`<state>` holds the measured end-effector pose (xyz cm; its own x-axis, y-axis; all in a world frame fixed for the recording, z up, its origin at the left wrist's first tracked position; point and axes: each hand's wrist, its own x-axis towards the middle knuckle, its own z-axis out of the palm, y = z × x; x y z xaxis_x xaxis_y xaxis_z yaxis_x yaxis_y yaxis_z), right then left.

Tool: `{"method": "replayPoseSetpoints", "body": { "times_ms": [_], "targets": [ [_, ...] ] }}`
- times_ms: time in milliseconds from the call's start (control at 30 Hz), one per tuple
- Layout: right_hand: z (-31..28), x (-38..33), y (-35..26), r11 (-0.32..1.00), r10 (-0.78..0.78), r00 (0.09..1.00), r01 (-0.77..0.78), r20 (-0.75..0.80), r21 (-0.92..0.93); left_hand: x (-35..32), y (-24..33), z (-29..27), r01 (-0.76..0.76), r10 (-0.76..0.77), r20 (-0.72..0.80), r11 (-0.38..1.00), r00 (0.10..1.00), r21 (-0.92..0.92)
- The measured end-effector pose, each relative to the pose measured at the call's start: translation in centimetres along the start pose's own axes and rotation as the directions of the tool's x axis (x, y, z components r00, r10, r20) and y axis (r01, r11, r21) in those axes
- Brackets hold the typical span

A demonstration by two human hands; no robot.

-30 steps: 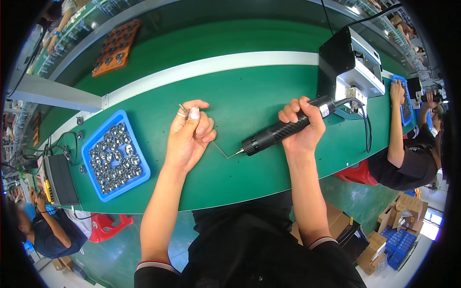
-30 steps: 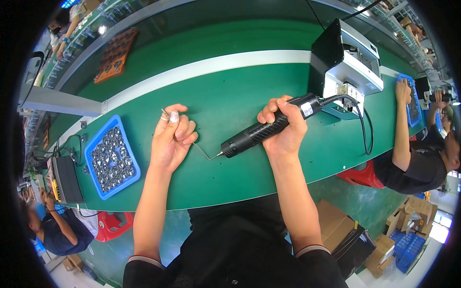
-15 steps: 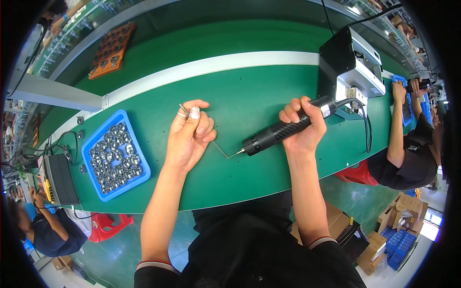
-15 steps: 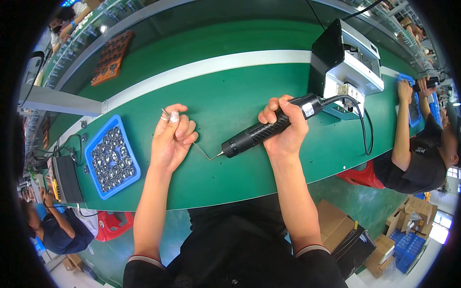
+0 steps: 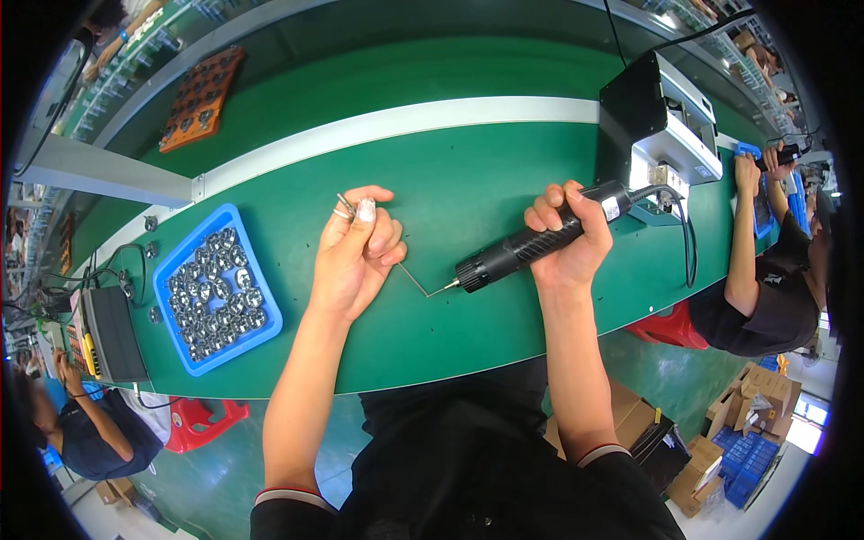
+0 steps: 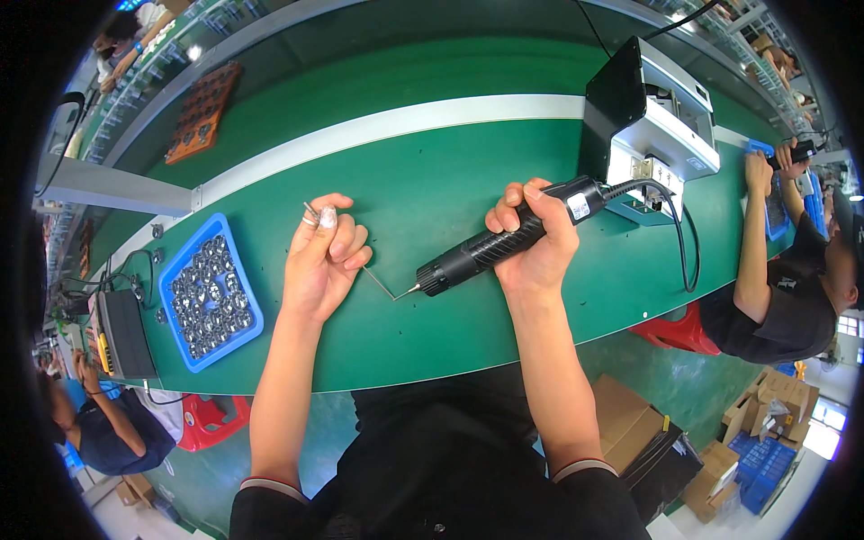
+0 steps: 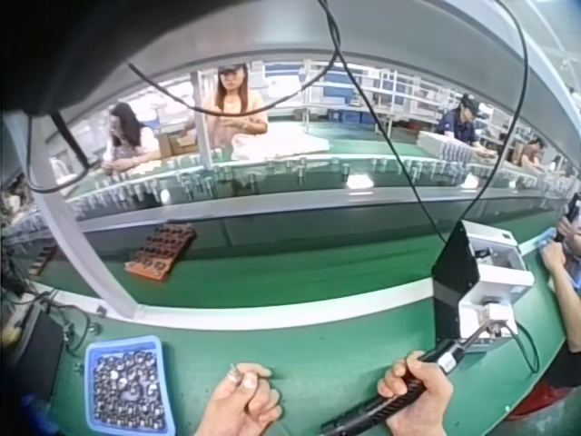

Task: Using an electric screwdriver to assemble small electronic components on a production line.

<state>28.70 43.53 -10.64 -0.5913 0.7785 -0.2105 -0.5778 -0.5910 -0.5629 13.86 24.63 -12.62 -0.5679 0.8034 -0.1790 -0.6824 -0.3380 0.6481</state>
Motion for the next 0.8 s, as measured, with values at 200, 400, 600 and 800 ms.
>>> {"method": "replayPoseSetpoints", "body": {
  "times_ms": [200,400,600,800],
  "targets": [
    [0.03,-0.01,0.04,1.000,-0.011,1.000,0.010,-0.008,-0.023,0.02,-0.03,0.05,-0.001,0.001,-0.006,1.000,1.000,0.006],
    [-0.13,0.07,0.05,1.000,-0.015,1.000,0.014,-0.006,-0.021,0.09,-0.08,0.08,0.000,0.000,-0.007,1.000,1.000,0.007],
    [-0.19,0.11,0.19,0.999,-0.031,0.999,0.031,-0.007,-0.033,0.09,-0.01,0.05,0.003,-0.003,-0.005,1.000,1.000,0.004],
    [-0.27,0.11,0.09,0.999,-0.035,0.999,0.034,-0.009,-0.042,0.15,-0.16,-0.06,0.002,-0.002,-0.006,1.000,1.000,0.003]
  ]
}}
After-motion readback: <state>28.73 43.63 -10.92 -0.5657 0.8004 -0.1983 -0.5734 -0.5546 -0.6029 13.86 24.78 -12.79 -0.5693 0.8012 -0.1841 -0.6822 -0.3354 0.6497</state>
